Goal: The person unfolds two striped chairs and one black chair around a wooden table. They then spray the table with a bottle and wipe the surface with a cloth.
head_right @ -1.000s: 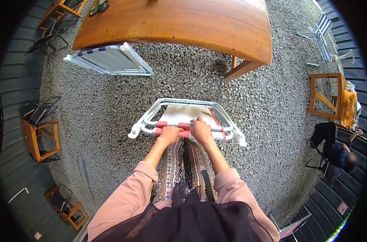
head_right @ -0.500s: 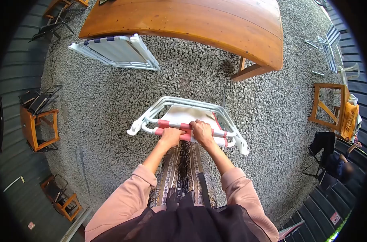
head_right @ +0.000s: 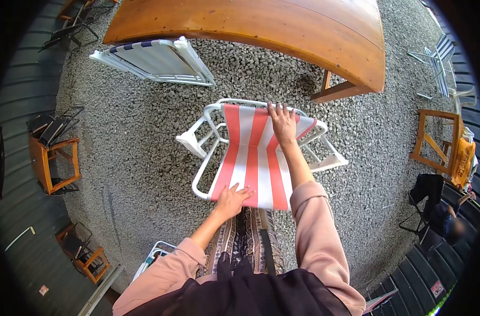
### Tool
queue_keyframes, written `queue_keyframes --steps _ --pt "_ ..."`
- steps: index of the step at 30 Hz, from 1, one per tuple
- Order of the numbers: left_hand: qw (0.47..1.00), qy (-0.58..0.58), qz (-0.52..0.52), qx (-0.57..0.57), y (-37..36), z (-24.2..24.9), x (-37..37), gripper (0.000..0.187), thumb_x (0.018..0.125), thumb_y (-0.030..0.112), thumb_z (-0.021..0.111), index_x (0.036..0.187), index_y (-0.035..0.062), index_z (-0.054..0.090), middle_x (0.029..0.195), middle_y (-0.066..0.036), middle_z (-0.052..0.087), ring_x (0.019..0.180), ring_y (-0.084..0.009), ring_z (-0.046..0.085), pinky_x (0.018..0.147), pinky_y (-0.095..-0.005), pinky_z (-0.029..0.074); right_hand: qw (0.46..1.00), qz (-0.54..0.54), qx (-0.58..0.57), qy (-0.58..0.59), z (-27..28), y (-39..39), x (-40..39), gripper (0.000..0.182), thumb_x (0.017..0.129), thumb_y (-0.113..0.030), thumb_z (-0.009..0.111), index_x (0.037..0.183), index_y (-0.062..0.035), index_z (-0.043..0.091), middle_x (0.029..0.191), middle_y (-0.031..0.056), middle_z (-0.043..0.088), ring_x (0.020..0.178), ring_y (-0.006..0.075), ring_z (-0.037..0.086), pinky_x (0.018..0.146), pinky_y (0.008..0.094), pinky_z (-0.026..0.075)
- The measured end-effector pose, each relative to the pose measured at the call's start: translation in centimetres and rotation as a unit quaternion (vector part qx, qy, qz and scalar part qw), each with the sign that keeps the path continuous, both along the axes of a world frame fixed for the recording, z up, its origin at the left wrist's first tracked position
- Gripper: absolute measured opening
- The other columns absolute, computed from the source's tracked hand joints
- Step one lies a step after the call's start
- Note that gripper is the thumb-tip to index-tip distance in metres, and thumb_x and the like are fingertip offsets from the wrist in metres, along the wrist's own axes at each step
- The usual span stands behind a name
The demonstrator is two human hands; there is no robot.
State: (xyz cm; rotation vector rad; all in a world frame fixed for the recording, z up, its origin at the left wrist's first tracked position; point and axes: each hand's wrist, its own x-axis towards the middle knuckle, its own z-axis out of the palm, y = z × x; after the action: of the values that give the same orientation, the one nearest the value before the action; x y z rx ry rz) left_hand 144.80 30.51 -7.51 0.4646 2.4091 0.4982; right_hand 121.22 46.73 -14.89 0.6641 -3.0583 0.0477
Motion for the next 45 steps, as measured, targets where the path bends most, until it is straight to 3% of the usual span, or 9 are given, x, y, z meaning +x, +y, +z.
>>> queue_keyframes --steps 9,14,20,25,28,34,38,40,45 --pt "0.995 -0.084 0.013 0.049 -0.5 -0.1 15.3 0.065 0.07 0.002 0.052 0.128 0.0255 0.039 0.134 -0.004 0.035 0.125 -0.0293 0.028 0.1 -0.056 0.019 0.991 -0.082 0.107 -0.016 -3.1 -1.2 -1.3 0.055 0.085 -0.018 0.041 0.135 -0.034 0.022 0.136 0.009 0.032 0.123 0.0345 0.032 0.085 0.0675 0.027" --pt "0.996 -0.084 0.011 0.021 0.6 -0.7 18.6 0.066 0.068 0.004 0.055 0.129 0.0262 0.039 0.137 -0.001 0.032 0.127 -0.0276 0.025 0.1 -0.0563 0.018 0.974 -0.102 0.164 -0.118 -4.8 -1.5 -4.4 0.088 0.066 -0.077 0.036 0.138 -0.0319 0.01 0.146 0.0047 -0.003 0.131 0.0392 0.0 0.092 0.0702 0.007" --pt "0.996 -0.076 0.036 0.009 0.4 -3.8 18.5 0.062 0.072 0.004 0.05 0.128 0.0291 0.04 0.139 0.0 0.028 0.128 -0.0247 0.025 0.102 -0.0531 0.017 0.955 -0.135 0.237 -0.114 -2.4 -3.8 -13.3 0.096 0.06 -0.084 0.032 0.138 -0.0326 0.008 0.146 0.0036 -0.001 0.131 0.0381 0.003 0.094 0.0677 0.009" --pt "0.996 -0.086 0.013 -0.015 0.8 -3.7 19.2 0.061 0.074 0.003 0.048 0.128 0.0292 0.04 0.139 0.001 0.027 0.128 -0.0236 0.025 0.103 -0.0525 0.016 0.965 -0.12 0.197 -0.122 -3.5 -2.5 -13.0 0.098 0.062 -0.084 0.029 0.139 -0.0268 0.007 0.146 0.006 -0.001 0.133 0.0328 0.0 0.096 0.0653 0.01" --pt "0.996 -0.073 -0.034 -0.033 -0.3 -4.0 19.9 0.063 0.073 0.002 0.049 0.129 0.0289 0.039 0.14 0.0 0.026 0.128 -0.0246 0.025 0.102 -0.0538 0.016 0.991 -0.082 -0.064 0.085 -6.8 -0.1 -8.6 0.099 0.065 -0.074 0.046 0.14 -0.0199 0.01 0.145 0.0135 0.002 0.133 0.0301 0.002 0.096 0.0651 0.005" --pt "0.999 -0.015 -0.012 0.041 -1.1 -2.5 18.9 0.061 0.073 0.004 0.051 0.13 0.023 0.037 0.136 -0.004 0.031 0.126 -0.0267 0.027 0.1 -0.0567 0.018 0.976 -0.195 -0.008 -0.099 -2.2 6.7 16.2 0.085 0.069 -0.039 0.062 0.135 -0.0072 0.02 0.139 0.0275 0.006 0.128 0.044 0.008 0.093 0.0644 0.017" --pt "0.997 -0.029 0.068 -0.009 -3.3 -0.3 17.2 0.068 0.067 0.046 0.061 0.126 0.0162 0.043 0.135 -0.01 0.031 0.129 -0.0293 0.019 0.098 -0.0634 0.006 0.817 -0.415 0.119 -0.381 4.1 10.6 29.5 0.096 0.062 -0.045 0.068 0.134 -0.0043 0.019 0.14 0.0261 0.003 0.127 0.0464 0.011 0.095 0.063 0.018" --pt "0.989 0.0 0.134 -0.064 -4.5 2.1 15.3 0.083 0.059 0.062 0.061 0.124 0.0123 0.045 0.137 -0.017 0.023 0.13 -0.035 0.009 0.096 -0.0653 -0.001 0.77 -0.458 0.178 -0.407 6.2 11.6 33.0 0.074 0.065 -0.042 0.067 0.117 0.0036 0.04 0.13 0.0295 0.029 0.11 0.0388 0.045 0.079 0.0544 0.042" --pt "0.934 0.102 0.316 -0.129 -6.5 2.7 13.5 0.092 0.063 0.066 0.056 0.126 0.0009 0.039 0.139 -0.028 0.01 0.128 -0.0456 -0.008 0.093 -0.0676 -0.005 0.617 -0.601 -0.302 -0.409 0.4 16.3 36.6 0.039 0.073 -0.028 0.061 0.087 0.0084 0.056 0.07 0.0142 0.057 0.055 0.0224 0.058 0.045 0.0316 0.045"
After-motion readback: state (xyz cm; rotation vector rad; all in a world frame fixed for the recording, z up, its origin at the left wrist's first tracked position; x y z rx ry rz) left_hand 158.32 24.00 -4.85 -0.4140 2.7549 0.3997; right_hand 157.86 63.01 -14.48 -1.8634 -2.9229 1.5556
